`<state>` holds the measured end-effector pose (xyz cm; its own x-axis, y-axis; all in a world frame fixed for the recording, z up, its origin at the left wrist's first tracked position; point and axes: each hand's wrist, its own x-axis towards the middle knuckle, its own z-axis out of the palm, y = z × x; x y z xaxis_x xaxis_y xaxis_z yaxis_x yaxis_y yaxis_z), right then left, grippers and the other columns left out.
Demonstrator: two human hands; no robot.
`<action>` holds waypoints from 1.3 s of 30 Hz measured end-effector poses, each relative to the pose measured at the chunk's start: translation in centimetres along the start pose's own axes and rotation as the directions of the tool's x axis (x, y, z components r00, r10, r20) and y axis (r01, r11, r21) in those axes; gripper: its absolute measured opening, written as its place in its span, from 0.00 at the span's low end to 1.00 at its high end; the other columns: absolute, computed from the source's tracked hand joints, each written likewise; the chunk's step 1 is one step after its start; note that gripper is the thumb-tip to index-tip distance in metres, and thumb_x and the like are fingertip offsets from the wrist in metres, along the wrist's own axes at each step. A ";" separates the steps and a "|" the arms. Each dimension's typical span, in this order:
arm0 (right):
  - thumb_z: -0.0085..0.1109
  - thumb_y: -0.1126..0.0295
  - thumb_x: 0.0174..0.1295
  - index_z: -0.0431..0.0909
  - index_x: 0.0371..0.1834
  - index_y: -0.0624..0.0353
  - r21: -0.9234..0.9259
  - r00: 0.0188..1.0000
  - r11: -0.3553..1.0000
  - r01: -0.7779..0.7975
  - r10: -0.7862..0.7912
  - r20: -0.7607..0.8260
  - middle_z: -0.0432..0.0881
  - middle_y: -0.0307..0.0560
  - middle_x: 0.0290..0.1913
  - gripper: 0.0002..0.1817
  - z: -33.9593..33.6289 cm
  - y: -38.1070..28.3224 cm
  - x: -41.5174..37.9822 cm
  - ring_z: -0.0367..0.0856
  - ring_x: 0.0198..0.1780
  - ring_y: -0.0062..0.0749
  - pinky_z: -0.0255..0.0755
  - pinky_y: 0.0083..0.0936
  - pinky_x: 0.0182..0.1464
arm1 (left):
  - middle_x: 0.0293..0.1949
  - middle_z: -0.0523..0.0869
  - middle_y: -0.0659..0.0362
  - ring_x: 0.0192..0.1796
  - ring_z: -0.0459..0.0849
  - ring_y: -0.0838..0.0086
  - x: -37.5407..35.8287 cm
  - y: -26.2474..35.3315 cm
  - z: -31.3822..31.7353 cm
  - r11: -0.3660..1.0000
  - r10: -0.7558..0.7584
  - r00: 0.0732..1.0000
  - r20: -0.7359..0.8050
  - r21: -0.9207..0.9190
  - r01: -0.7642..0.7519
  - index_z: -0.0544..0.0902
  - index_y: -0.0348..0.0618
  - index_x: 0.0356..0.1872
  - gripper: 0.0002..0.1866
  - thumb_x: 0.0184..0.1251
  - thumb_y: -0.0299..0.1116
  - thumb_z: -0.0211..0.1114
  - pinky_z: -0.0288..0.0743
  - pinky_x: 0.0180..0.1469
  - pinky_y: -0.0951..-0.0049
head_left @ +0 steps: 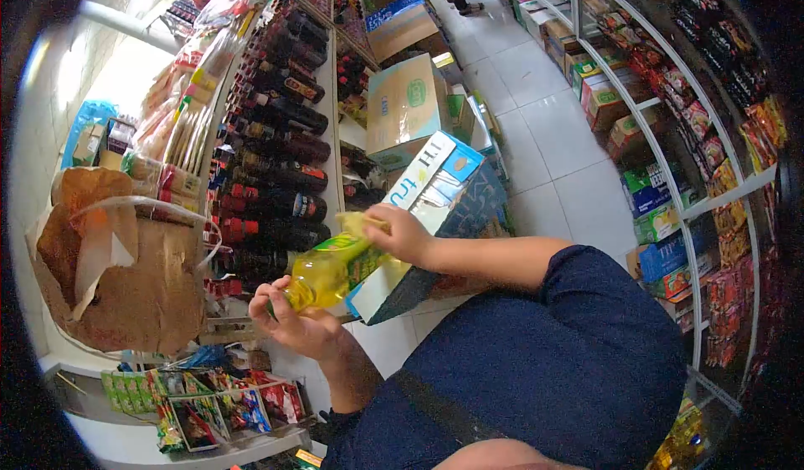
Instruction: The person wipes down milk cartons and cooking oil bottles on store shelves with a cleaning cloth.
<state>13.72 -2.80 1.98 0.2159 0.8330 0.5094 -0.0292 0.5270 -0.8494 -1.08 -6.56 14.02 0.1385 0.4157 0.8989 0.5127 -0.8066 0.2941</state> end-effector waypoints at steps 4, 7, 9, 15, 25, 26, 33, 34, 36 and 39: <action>0.52 0.64 0.56 0.69 0.42 0.62 -0.142 0.990 0.990 -0.027 0.007 -0.141 0.73 0.55 0.43 0.15 2.0 0.6 -1.6 0.72 0.47 0.50 0.64 0.39 0.51 | 0.46 0.70 0.56 0.52 0.71 0.66 1.1 0.3 -0.3 0.513 -0.605 0.795 0.042 -0.743 0.430 0.66 0.40 0.50 0.21 0.50 0.18 0.49 0.66 0.57 0.64; 0.52 0.63 0.58 0.67 0.49 0.60 -0.098 0.970 0.973 0.208 -0.218 -0.107 0.70 0.57 0.53 0.18 3.3 -1.3 -1.3 0.65 0.59 0.53 0.58 0.41 0.61 | 0.51 0.70 0.53 0.54 0.71 0.65 0.8 0.9 0.1 0.599 -0.583 0.810 0.068 -0.639 0.484 0.63 0.39 0.54 0.26 0.49 0.14 0.47 0.62 0.62 0.62; 0.51 0.60 0.61 0.67 0.51 0.60 0.041 0.938 0.937 0.347 -0.345 -0.038 0.68 0.57 0.57 0.19 2.9 -2.8 -0.3 0.60 0.65 0.52 0.54 0.42 0.64 | 0.56 0.68 0.50 0.55 0.70 0.64 1.0 1.8 0.5 0.655 -0.557 0.824 0.107 -0.553 0.515 0.61 0.38 0.59 0.29 0.51 0.15 0.50 0.61 0.63 0.61; 0.50 0.60 0.60 0.70 0.46 0.62 0.186 0.986 0.978 -0.099 0.121 -0.113 0.74 0.57 0.47 0.18 2.0 1.1 0.3 0.71 0.52 0.51 0.63 0.37 0.55 | 0.38 0.80 0.54 0.42 0.76 0.64 1.5 1.9 -0.3 0.963 -0.244 0.894 0.375 -0.014 0.269 0.65 0.40 0.55 0.27 0.51 0.29 0.63 0.68 0.51 0.64; 0.50 0.68 0.62 0.70 0.49 0.65 0.299 0.936 0.915 -0.272 0.179 0.304 0.73 0.53 0.50 0.15 -1.1 -6.3 -0.4 0.72 0.52 0.38 0.63 0.32 0.57 | 0.24 0.80 0.64 0.41 0.77 0.65 -1.2 4.7 2.1 0.996 0.046 0.990 0.135 0.072 -0.056 0.68 0.49 0.32 0.12 0.53 0.38 0.62 0.63 0.55 0.51; 0.50 0.70 0.61 0.70 0.49 0.65 0.315 0.938 0.937 -0.151 0.035 0.345 0.72 0.56 0.53 0.15 -1.2 -7.8 -0.4 0.70 0.56 0.41 0.60 0.34 0.60 | 0.24 0.80 0.64 0.41 0.76 0.66 -1.6 5.2 0.9 0.995 -0.003 0.998 0.055 0.097 -0.002 0.68 0.49 0.32 0.12 0.53 0.38 0.63 0.62 0.56 0.51; 0.62 0.70 0.48 0.71 0.46 0.50 0.510 0.395 0.511 0.692 -0.859 0.325 0.70 0.54 0.57 0.20 3.1 -7.6 -3.2 0.70 0.57 0.60 0.70 0.51 0.54 | 0.23 0.75 0.59 0.37 0.70 0.68 -3.9 10.2 -6.9 0.949 -0.311 0.762 -0.568 -0.138 0.285 0.68 0.45 0.33 0.13 0.45 0.32 0.61 0.60 0.53 0.60; 0.62 0.70 0.47 0.70 0.46 0.48 0.537 0.285 0.421 0.731 -0.903 0.320 0.69 0.53 0.57 0.20 3.9 -6.4 -3.8 0.70 0.57 0.61 0.70 0.53 0.54 | 0.22 0.74 0.59 0.36 0.70 0.69 -4.1 11.4 -8.1 0.917 -0.394 0.668 -0.631 -0.224 0.329 0.68 0.44 0.33 0.14 0.44 0.31 0.60 0.60 0.52 0.61; 0.63 0.70 0.46 0.68 0.44 0.44 0.495 0.325 0.436 0.752 -0.898 0.298 0.67 0.51 0.58 0.21 5.3 -5.1 -6.0 0.69 0.56 0.63 0.69 0.55 0.53 | 0.23 0.76 0.59 0.35 0.72 0.69 -5.1 13.6 -9.6 0.941 -0.335 0.702 -0.628 -0.185 0.283 0.69 0.45 0.34 0.16 0.40 0.29 0.62 0.63 0.50 0.63; 0.66 0.71 0.45 0.66 0.43 0.43 0.659 0.415 0.562 0.501 -0.824 0.387 0.65 0.53 0.59 0.22 7.7 -3.2 -9.1 0.68 0.57 0.65 0.65 0.56 0.57 | 0.24 0.79 0.59 0.34 0.73 0.68 -8.0 16.2 -12.7 0.963 -0.222 0.823 -0.522 0.012 0.268 0.70 0.45 0.34 0.18 0.36 0.27 0.64 0.66 0.47 0.63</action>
<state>4.33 -10.75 1.17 -0.2641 -0.0235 0.9642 -0.5514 0.8239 -0.1310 -4.63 -28.28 15.74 -0.4422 0.3021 0.8445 0.5415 -0.6607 0.5199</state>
